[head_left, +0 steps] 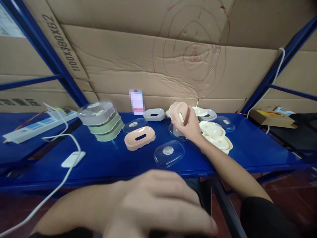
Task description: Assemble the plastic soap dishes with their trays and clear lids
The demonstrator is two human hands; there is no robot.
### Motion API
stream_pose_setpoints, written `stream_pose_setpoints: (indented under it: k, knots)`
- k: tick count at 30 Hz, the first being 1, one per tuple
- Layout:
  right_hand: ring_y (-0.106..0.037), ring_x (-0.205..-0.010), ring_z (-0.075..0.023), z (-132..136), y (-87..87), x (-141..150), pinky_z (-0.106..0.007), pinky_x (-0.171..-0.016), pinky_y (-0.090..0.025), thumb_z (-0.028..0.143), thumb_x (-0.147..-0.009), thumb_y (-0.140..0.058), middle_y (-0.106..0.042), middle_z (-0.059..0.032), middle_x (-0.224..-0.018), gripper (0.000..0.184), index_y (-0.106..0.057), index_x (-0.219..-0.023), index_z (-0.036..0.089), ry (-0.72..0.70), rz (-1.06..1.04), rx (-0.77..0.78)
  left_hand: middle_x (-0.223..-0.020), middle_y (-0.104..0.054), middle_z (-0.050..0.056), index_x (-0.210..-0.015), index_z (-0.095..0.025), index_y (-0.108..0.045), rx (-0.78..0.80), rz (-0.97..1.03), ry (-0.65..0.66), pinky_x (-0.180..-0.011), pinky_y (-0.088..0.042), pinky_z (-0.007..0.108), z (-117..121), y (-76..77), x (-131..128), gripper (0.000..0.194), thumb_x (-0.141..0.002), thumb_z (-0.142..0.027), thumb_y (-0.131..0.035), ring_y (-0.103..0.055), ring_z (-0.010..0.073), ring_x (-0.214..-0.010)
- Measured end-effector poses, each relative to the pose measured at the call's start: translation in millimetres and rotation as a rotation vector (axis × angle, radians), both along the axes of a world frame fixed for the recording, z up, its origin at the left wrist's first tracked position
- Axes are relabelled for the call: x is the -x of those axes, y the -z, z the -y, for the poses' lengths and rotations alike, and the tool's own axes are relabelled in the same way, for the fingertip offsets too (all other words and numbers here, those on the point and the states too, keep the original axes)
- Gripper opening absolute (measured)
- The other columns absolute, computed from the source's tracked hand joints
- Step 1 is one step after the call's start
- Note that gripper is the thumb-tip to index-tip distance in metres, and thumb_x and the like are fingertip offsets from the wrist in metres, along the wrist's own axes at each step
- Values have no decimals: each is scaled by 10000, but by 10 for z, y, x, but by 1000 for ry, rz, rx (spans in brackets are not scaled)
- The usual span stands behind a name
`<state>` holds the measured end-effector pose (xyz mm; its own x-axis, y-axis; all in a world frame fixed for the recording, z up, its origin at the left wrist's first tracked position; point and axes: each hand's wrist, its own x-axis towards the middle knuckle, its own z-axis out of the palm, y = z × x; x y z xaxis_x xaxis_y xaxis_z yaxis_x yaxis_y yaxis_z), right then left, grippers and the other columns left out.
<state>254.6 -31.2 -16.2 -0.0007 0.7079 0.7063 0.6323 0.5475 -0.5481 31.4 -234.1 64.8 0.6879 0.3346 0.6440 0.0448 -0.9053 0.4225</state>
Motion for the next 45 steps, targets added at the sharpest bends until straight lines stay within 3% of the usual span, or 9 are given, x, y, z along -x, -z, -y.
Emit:
stream_pose_setpoints:
  k: [6,10,15,19,23,26,31,40,45]
  knots:
    - [-550,-1454,-439,70,-33,14,-656,-1202,-444,719,-746,-824,-566,-246,-1564,1113,-362,-1613,195,-108,103,-64,-1091,-756,107,-1128,-206,-716,118,336,-680,-866,-638,402,-1134,68,-56,304,-866,-325,-812,-729,239,-923]
    - [-547,-1445,-440,180,-30,70,-667,-1209,-433,705,-746,-836,-582,-227,-1548,1150,-327,-1655,216,-227,250,-92,-1084,-751,119,-1139,-171,-706,586,345,-544,-823,-622,357,-1599,253,-32,470,-780,-406,-896,-732,262,-979]
    - [-558,-1434,-409,241,-34,86,-618,-1190,-472,741,-830,-769,-580,-225,-1559,1064,-364,-1642,186,-349,297,-113,-904,-758,82,-1087,-167,-776,898,405,-329,-629,-584,298,-1544,416,-39,356,-839,-416,-837,-717,226,-784]
    - [-681,-1229,-330,103,-156,-92,-531,-1076,-543,578,-1049,-516,-719,-192,-1324,520,-651,-1343,172,-270,224,-99,-726,-714,86,-956,-108,-767,987,610,-480,-494,-559,300,-1704,451,23,286,-837,-368,-762,-659,202,-599]
    - [-647,-729,-219,7,-321,-299,-408,-781,-555,506,-952,-685,-699,-42,-758,340,-678,-763,223,-313,347,94,-732,-732,121,-900,-93,-724,979,791,-687,-539,-634,348,-1963,459,169,243,-842,-330,-721,-714,243,-643]
    - [-703,-844,-219,115,-373,-312,-381,-821,-569,565,-816,-860,-771,-28,-946,367,-762,-925,228,-625,503,249,-769,-751,114,-962,-111,-699,980,866,-719,-623,-679,382,-2036,453,235,225,-855,-308,-715,-751,254,-694]
    - [-724,-1212,-345,395,-200,-111,-478,-997,-606,651,-557,-998,-736,-109,-1379,982,-700,-1408,262,-854,690,298,-761,-726,81,-935,-141,-653,980,864,-710,-654,-684,412,-2016,461,214,181,-872,-299,-717,-753,244,-683]
    - [-723,-1205,-350,426,-236,-99,-506,-1018,-609,571,-667,-947,-729,-114,-1372,956,-610,-1509,265,-694,602,269,-817,-702,70,-925,-159,-654,924,846,-762,-641,-593,338,-2112,573,224,271,-826,-397,-735,-687,222,-738]
    - [-592,-1424,-396,264,-219,-90,-612,-1200,-479,629,-772,-864,-631,-163,-1516,922,-527,-1543,254,-387,322,19,-852,-684,55,-874,-177,-651,793,790,-725,-766,-558,321,-2104,676,194,325,-799,-467,-778,-665,226,-854]
